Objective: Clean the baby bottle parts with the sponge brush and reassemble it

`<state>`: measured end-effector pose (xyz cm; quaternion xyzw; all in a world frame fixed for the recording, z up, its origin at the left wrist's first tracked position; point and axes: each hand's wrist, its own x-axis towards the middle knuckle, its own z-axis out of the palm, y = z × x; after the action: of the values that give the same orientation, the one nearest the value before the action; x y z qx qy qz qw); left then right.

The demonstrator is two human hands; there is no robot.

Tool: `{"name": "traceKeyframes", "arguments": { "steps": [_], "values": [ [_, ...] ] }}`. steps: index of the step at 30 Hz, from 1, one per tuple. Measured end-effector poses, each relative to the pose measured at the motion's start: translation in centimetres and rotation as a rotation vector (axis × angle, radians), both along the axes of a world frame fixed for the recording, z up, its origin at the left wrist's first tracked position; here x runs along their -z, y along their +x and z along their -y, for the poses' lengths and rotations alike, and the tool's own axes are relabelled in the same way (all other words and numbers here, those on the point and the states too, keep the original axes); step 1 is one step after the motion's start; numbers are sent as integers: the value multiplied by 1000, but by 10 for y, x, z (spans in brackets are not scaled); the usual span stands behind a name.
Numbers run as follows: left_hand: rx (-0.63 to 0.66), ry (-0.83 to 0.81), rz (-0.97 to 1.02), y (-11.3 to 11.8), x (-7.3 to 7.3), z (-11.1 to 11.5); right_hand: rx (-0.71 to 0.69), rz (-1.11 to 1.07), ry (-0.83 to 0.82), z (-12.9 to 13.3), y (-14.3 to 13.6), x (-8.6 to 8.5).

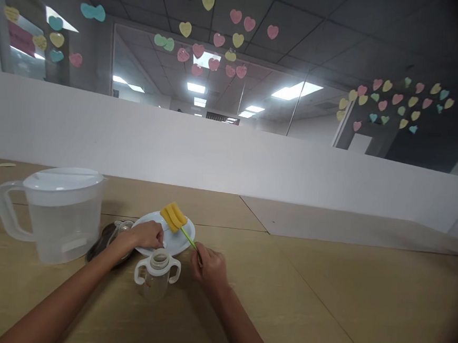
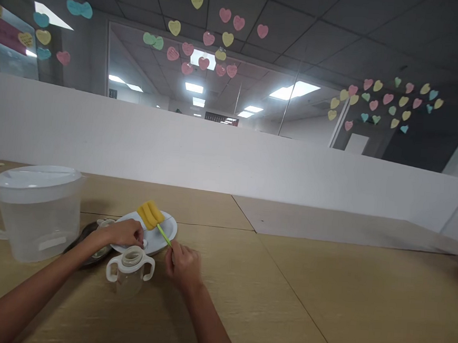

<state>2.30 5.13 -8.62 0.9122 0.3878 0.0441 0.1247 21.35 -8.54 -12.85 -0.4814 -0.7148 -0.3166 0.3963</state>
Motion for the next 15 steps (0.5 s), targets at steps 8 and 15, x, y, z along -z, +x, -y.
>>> {"name": "traceKeyframes", "arguments": {
  "steps": [8, 15],
  "values": [
    [-2, 94, 202, -11, -32, 7, 30, -25, 54, -1, 2, -1],
    [15, -49, 719, -30, -72, 16, 7, -89, 65, 2, 1, -4]
  ]
}}
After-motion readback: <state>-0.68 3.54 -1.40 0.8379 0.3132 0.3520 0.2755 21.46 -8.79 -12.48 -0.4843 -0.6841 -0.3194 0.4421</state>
